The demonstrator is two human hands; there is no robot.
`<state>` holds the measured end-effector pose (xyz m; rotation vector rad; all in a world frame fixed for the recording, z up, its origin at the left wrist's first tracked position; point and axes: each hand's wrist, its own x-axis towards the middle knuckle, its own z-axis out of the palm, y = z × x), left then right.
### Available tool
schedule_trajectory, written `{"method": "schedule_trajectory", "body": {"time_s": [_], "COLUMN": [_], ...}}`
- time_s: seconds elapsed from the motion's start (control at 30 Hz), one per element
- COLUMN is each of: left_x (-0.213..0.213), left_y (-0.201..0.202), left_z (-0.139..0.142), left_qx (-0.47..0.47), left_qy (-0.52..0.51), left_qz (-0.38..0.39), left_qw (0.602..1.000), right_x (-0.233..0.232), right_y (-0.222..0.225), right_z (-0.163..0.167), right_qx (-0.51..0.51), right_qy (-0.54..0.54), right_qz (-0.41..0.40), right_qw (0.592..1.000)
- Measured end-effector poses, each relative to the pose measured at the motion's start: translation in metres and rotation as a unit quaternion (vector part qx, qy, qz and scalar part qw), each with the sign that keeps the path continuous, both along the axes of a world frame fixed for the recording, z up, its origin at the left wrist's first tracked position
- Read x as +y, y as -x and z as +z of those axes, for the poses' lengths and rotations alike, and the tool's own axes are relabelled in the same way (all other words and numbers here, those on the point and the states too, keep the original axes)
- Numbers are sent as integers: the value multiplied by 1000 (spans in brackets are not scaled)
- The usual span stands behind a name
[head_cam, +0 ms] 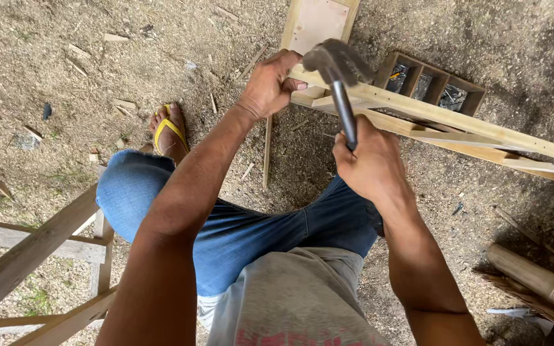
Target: The person sits on the ground assembling a wooden frame, taking nails from a compartment box and hammering them into the wood joints using a claw hammer. They reposition the frame, hold pieces steady, and continue driving nails along the rails, at one point carrying a strip of wood across the workshop.
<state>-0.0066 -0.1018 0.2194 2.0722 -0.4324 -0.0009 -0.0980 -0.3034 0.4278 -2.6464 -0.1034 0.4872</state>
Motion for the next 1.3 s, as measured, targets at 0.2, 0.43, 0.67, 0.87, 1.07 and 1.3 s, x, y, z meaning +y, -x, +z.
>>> {"method": "schedule_trajectory", "body": {"time_s": [0.2,0.43,0.67,0.87,1.07,1.3], "left_x": [-2,-1,-5,-12,-7,-17], "left_y": [5,5,7,9,12,-4], "left_z": [-1,2,-3,-17,-30,-60], "left_qx": [52,40,16,102,-7,353], "left_qy": [108,83,125,110,170,691], "left_qz": [32,46,48,77,55,11], "left_qw": [992,995,991,986,984,631], "right_x": [-17,-14,-26,-28,-1,-11], "right_y": [16,20,15,27,-5,7], "right_z": [25,26,8,43,-29,-23], "right_qx": [-76,-212,-238,-228,-42,-74], "right_qy": [-9,-95,-11,-422,16,-10], "right_qz": [16,-35,46,-124,-2,-22], "right_qw": [997,972,970,868,999,997]}}
